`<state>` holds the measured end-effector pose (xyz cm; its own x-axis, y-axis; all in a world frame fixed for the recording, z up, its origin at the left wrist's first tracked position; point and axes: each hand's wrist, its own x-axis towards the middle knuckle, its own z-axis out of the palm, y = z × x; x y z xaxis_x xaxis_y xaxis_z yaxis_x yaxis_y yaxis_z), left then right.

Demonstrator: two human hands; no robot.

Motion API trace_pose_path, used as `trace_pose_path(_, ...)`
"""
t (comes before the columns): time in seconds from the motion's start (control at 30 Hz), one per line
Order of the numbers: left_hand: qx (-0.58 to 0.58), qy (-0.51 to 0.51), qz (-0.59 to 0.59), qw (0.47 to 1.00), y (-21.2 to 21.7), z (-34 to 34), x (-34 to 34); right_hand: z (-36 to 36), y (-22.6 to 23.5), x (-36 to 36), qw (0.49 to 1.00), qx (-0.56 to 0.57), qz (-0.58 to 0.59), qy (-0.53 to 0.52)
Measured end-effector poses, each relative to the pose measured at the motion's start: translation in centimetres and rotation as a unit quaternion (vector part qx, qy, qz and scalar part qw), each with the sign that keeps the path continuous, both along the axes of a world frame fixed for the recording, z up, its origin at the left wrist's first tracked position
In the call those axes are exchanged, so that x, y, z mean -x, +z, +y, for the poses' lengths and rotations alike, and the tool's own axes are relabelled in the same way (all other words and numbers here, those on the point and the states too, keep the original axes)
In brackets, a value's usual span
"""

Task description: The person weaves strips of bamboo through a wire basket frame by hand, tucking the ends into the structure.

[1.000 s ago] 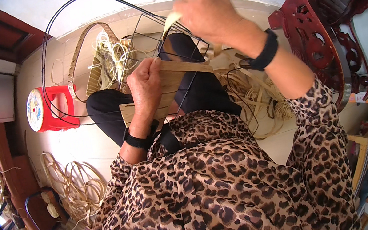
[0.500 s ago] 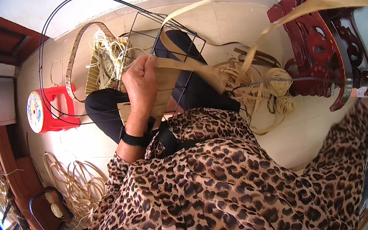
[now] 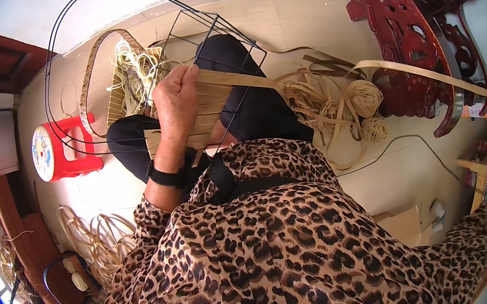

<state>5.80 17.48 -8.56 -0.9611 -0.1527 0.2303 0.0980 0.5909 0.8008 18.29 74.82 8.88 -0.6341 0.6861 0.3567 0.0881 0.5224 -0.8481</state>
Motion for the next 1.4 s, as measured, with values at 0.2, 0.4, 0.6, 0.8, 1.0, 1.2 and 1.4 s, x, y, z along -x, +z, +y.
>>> trace_pose_path(0.2,-0.060,-0.032,-0.026,0.997,0.6,-1.3,0.6,-11.5,-11.4,5.5,0.892,-0.091,-0.408,0.175)
trace_pose_path(0.4,-0.164,-0.019,-0.110,0.980,1.8,-3.1,1.2,-24.3,-15.2,12.5,0.776,-0.246,-0.487,0.317)
trace_pose_path(0.6,-0.229,0.025,-0.052,0.972,2.9,-3.9,1.2,-35.2,-17.9,14.9,0.850,-0.196,0.007,0.488)
trace_pose_path(0.8,-0.270,-0.002,-0.085,0.959,3.7,-6.3,1.3,-41.7,-17.7,15.1,0.856,-0.154,0.070,0.488)
trace_pose_path(1.0,-0.263,0.005,-0.100,0.960,5.8,-6.0,1.0,-42.2,-16.8,13.0,0.839,-0.132,0.007,0.527)
trace_pose_path(1.2,-0.149,-0.091,-0.244,0.954,6.4,-6.3,0.4,-41.6,-17.7,8.3,0.758,0.151,-0.197,0.603)
trace_pose_path(1.4,-0.078,-0.094,-0.273,0.954,5.8,-5.0,-0.3,-38.7,-17.9,6.3,0.727,0.195,-0.271,0.600)
